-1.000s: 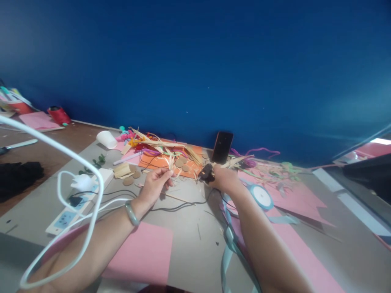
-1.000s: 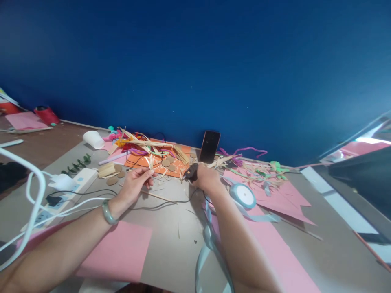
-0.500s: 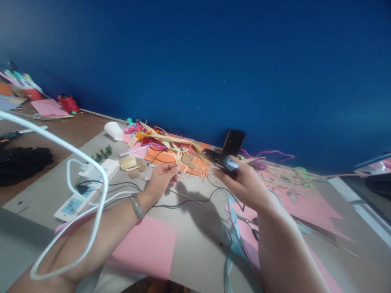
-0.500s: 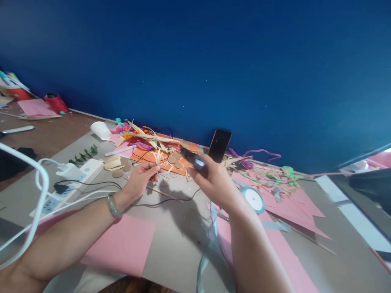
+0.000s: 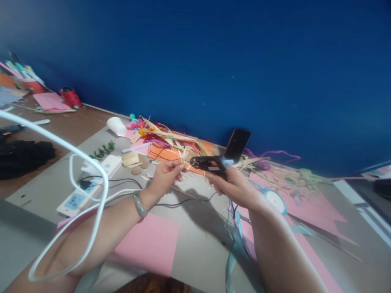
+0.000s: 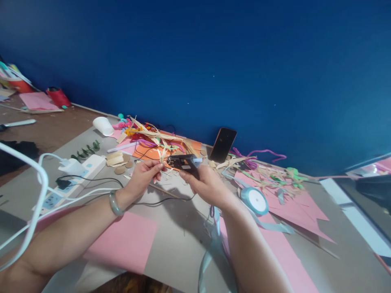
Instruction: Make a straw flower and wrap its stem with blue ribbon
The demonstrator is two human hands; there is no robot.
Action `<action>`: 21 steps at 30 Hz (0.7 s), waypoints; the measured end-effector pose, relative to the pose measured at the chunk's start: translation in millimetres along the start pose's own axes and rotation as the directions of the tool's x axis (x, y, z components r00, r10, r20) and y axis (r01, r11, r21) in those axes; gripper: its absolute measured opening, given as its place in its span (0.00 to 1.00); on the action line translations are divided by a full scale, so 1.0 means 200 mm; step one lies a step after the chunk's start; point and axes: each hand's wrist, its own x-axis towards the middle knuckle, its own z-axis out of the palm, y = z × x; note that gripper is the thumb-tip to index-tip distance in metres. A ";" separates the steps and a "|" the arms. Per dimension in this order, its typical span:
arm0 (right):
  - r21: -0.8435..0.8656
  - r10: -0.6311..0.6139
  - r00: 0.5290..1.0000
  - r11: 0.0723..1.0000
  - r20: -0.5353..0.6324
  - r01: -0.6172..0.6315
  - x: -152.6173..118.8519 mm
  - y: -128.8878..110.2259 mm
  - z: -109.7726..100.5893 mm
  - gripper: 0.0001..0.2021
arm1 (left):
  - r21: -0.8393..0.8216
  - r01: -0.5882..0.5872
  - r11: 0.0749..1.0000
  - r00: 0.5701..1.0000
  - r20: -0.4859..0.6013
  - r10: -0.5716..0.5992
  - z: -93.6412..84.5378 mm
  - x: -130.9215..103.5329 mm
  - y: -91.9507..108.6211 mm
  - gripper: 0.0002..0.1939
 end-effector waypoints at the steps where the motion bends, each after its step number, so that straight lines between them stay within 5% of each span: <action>1: 0.005 -0.005 1.000 1.000 0.006 0.005 0.00 0.00 0.01 0.17 | 0.000 0.003 1.000 1.000 -0.008 -0.003 0.00 0.00 0.01 0.13; 21: -0.033 -0.011 0.998 0.999 0.063 0.013 0.02 0.00 0.04 0.18 | 0.013 0.016 1.000 1.000 0.016 -0.016 0.00 -0.02 0.03 0.15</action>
